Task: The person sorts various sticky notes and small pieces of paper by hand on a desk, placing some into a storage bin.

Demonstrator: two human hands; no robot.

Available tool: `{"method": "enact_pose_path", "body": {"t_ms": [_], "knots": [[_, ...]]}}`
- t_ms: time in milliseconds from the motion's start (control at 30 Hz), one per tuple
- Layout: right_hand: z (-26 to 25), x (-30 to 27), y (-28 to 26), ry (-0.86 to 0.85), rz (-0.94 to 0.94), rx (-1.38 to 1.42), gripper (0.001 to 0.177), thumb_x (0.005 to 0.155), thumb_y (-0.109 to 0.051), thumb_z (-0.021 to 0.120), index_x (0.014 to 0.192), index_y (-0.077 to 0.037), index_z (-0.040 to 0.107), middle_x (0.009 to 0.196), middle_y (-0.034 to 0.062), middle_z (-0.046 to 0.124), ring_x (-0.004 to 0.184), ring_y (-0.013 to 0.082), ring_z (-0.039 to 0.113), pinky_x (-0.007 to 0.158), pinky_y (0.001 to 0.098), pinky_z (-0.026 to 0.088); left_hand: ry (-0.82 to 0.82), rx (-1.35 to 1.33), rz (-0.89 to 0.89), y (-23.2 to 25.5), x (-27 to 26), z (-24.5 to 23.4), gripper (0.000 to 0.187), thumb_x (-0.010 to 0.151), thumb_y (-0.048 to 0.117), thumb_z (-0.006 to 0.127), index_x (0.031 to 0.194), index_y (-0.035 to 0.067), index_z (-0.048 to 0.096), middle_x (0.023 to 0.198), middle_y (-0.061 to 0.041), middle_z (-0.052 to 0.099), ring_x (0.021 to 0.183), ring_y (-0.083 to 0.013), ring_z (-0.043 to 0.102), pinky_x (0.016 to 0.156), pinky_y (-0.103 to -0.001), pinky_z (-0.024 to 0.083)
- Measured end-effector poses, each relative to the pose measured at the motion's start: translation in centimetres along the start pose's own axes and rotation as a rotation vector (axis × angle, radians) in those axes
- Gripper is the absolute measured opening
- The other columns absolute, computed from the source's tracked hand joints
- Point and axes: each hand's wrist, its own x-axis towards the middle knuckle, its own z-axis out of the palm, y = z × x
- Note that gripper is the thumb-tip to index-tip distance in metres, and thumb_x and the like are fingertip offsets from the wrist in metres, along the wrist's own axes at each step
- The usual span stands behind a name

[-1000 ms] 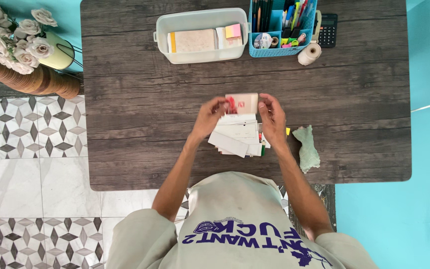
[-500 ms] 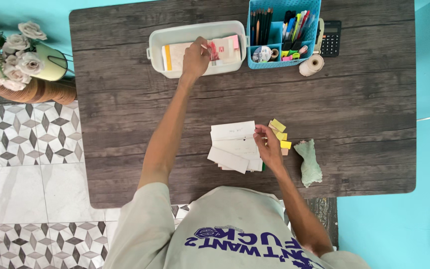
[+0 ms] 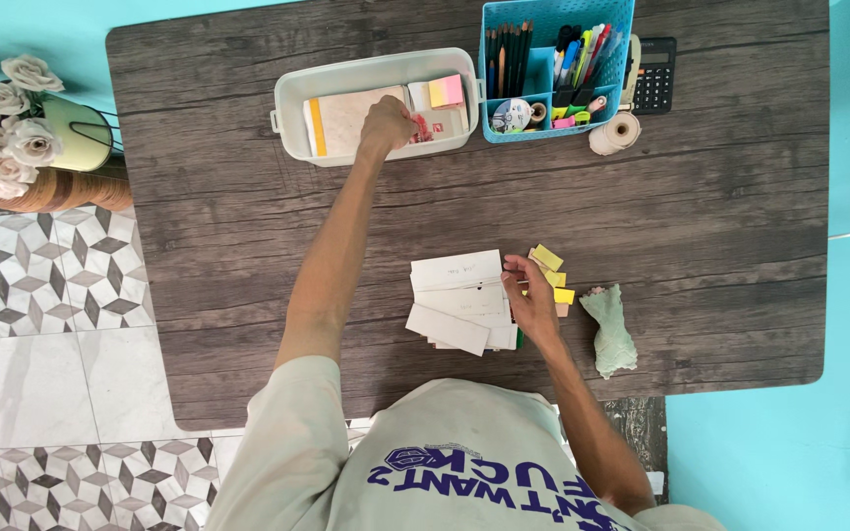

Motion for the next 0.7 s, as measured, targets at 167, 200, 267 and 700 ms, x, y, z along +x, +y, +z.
{"method": "enact_pose_path", "body": {"t_ms": [167,200,267,700], "knots": [[0.0,0.0,-0.7,-0.009,0.017,-0.029,0.034,0.1,-0.017,0.063,0.132,-0.005,0.061,0.118,0.0081,0.067,0.098,0.0159,0.064,0.075,0.0312,0.056,-0.044,0.099,-0.032,1.5,-0.7,-0.6,0.026,0.075,0.017,0.081,0.097,0.007,0.073,0.103,-0.015,0.076,0.104,-0.0278,0.073,0.09,-0.038,0.057],[0.0,-0.1,-0.9,-0.009,0.015,-0.05,0.034,0.1,-0.018,0.063,0.132,-0.006,0.061,0.118,0.008,0.067,0.098,0.0156,0.064,0.075,0.031,0.056,-0.028,0.108,-0.035,1.7,-0.8,-0.6,0.028,0.075,0.018,0.081,0.099,0.007,0.073,0.104,-0.015,0.076,0.106,-0.0282,0.073,0.091,-0.039,0.057],[0.0,-0.1,-1.0,-0.009,0.031,-0.031,0.035,0.1,-0.017,0.064,0.132,-0.005,0.061,0.118,0.0085,0.067,0.098,0.0158,0.063,0.075,0.0315,0.056,0.012,0.145,-0.011,1.9,-0.9,-0.4,0.029,0.075,0.017,0.079,0.102,0.008,0.073,0.107,-0.015,0.075,0.107,-0.0312,0.071,0.091,-0.041,0.056],[-0.3,-0.2,0.0,0.016,0.031,-0.016,0.037,0.097,-0.019,0.066,0.13,-0.004,0.063,0.118,0.009,0.067,0.094,0.016,0.063,0.072,0.0322,0.056,0.07,0.322,0.004,3.8,-0.8,0.0,0.052,0.08,0.044,0.084,0.114,0.007,0.07,0.108,-0.014,0.074,0.105,-0.0318,0.071,0.083,-0.046,0.057]]}}
